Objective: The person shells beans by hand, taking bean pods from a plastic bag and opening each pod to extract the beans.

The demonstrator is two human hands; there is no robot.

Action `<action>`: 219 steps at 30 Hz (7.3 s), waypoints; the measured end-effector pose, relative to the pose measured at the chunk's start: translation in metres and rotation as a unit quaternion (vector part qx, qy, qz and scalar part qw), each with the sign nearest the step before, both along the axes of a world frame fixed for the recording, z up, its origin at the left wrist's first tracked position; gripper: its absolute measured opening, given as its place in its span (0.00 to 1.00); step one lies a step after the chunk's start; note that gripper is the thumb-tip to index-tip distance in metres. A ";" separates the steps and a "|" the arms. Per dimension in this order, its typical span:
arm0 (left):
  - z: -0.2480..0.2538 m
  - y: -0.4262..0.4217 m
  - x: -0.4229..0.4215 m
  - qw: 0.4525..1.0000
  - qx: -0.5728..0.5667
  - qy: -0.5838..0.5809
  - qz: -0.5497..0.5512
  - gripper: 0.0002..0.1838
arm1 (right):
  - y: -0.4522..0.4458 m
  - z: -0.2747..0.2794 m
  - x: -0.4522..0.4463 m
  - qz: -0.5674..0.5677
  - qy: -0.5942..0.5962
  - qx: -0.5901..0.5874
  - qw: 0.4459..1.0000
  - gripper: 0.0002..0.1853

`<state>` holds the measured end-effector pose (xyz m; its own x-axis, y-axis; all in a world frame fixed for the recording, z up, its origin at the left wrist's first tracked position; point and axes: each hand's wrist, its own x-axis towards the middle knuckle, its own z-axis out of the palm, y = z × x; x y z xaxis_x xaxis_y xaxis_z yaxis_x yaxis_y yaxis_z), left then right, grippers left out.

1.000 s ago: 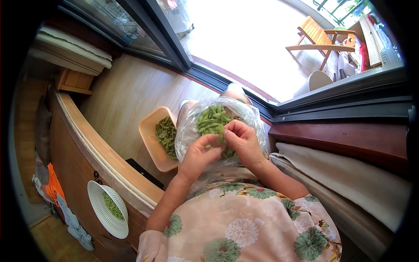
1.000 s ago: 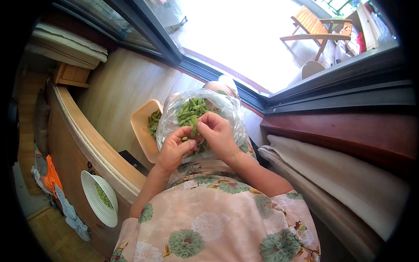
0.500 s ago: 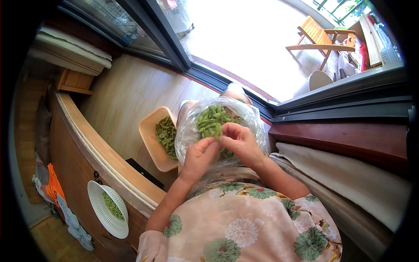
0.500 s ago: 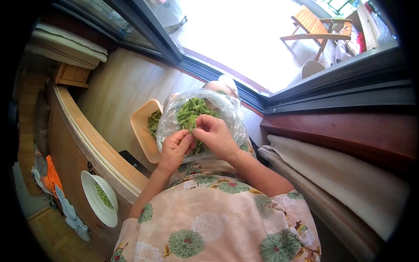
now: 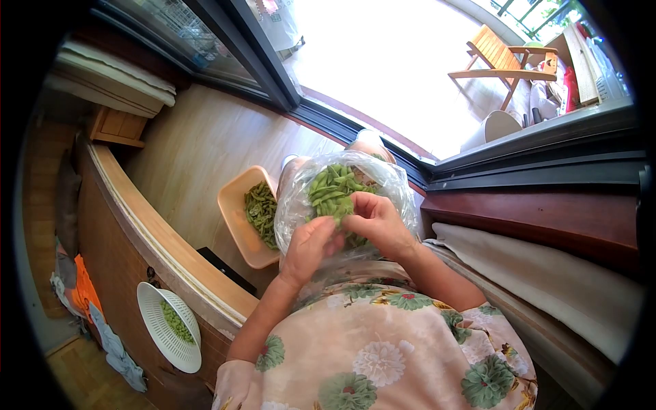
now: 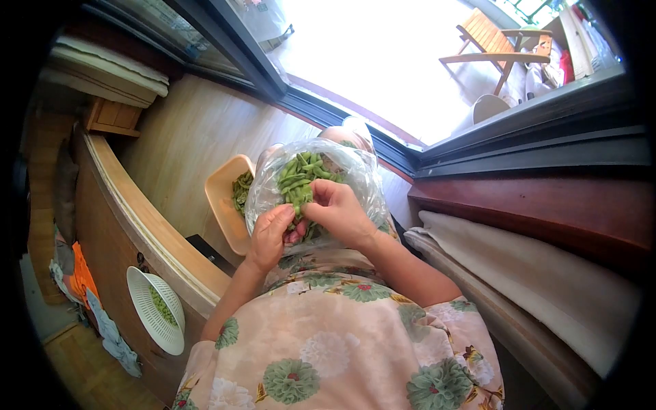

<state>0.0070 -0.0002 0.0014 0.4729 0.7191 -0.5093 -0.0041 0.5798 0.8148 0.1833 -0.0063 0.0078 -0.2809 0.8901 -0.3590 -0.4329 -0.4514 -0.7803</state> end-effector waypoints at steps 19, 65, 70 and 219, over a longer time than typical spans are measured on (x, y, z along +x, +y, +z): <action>-0.006 -0.001 -0.005 0.995 -0.053 -0.080 0.003 0.17 | 0.001 -0.002 0.005 0.068 0.023 0.019 0.997 0.03; 0.005 0.000 -0.014 1.000 0.019 0.000 0.013 0.11 | -0.005 -0.005 -0.013 -0.023 -0.085 0.081 0.993 0.09; 0.000 0.004 -0.045 0.986 0.021 -0.071 0.151 0.13 | -0.005 0.000 -0.014 -0.019 -0.083 0.101 0.991 0.15; 0.010 0.001 0.011 0.804 0.506 0.305 -0.070 0.06 | -0.005 -0.019 -0.010 -0.055 -0.144 0.085 0.984 0.01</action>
<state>0.0181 0.0008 0.0118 0.4692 0.8726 0.1358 0.5827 -0.4214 0.6949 0.1732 -0.0110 -0.0112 -0.0866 0.9634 -0.2537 -0.2217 -0.2670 -0.9379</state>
